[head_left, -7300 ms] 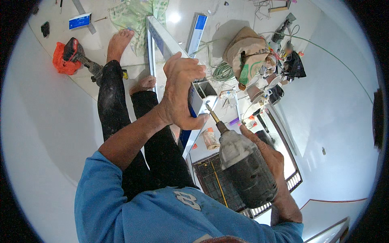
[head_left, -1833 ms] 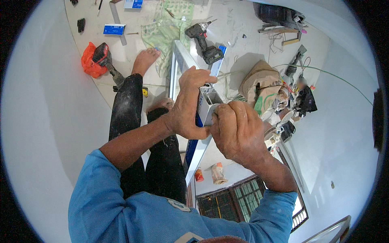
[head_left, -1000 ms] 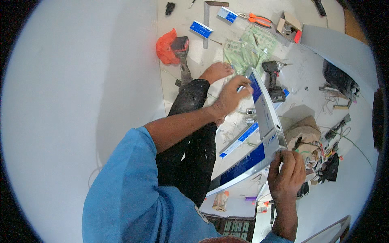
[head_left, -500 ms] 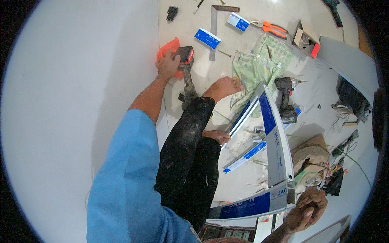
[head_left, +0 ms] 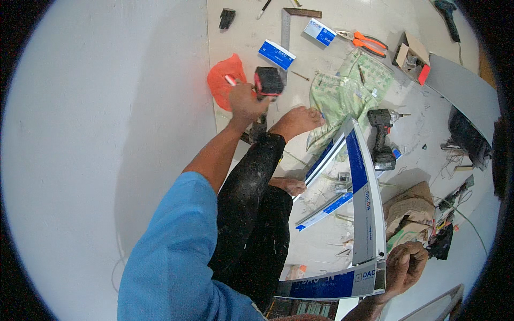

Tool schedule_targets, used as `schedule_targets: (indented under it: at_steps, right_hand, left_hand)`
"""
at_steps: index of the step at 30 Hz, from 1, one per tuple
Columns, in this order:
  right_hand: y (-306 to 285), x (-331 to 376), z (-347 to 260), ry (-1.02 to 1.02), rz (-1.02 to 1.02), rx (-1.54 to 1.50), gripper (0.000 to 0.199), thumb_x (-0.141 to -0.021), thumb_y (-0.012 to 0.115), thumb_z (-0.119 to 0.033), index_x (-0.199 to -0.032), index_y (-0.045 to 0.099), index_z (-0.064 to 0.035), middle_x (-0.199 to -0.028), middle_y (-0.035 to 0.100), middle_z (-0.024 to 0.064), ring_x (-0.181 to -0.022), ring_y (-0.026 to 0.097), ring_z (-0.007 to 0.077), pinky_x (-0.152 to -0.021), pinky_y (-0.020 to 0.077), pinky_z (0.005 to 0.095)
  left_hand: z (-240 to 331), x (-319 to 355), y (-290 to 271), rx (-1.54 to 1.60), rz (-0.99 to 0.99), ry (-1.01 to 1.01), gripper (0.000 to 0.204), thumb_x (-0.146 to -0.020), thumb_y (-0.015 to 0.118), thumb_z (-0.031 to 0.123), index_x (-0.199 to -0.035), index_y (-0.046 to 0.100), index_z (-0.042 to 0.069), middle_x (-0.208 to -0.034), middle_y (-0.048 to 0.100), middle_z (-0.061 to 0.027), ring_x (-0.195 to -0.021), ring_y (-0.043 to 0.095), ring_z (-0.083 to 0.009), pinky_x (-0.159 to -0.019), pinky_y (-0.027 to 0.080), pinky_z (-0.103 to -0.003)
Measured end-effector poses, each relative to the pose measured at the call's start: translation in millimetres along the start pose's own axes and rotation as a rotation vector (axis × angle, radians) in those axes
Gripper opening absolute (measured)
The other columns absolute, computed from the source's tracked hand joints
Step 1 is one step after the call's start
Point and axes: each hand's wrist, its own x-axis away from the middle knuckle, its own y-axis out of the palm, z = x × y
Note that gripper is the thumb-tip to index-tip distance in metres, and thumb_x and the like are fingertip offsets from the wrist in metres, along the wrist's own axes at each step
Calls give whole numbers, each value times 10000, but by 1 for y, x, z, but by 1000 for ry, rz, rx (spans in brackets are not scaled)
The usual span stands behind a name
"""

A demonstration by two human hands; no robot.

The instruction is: The person assembles a metal frame by inserting screws into pre-drilled holes and tightening them with a cordless drill. They handle the frame pieces, screws, and drill, working on the floor in a cluttered room.

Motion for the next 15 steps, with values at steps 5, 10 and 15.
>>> schedule_targets:
  at_steps: [5, 10, 15]
  right_hand:
    - [13, -4, -8, 48, -57, 50, 286, -998, 796, -192, -1056, 594, 2, -932, 562, 50, -761, 483, 118, -712, 414, 285]
    - [8, -9, 0, 63, -65, 61, 254, -1003, 774, -198, -1051, 613, -8, -891, 556, 33, -745, 467, 106, -690, 384, 277]
    - [17, -9, 3, 68, -65, 114, 255, -1007, 762, -225, -1035, 616, -17, -871, 551, 22, -743, 462, 105, -687, 373, 278]
  left_hand:
    - [30, 1, 17, 136, -146, -262, 772, -745, 916, 444, -1272, 607, -28, -1010, 765, -254, -959, 767, -462, -844, 590, -566]
    - [-30, -13, -17, 151, -434, -196, 528, -896, 777, 374, -1225, 706, -33, -1144, 777, -250, -1044, 772, -459, -877, 610, -570]
    - [-107, -23, -30, -272, -219, -263, 284, -970, 646, 267, -1054, 829, 66, -983, 808, -209, -965, 791, -422, -883, 627, -534]
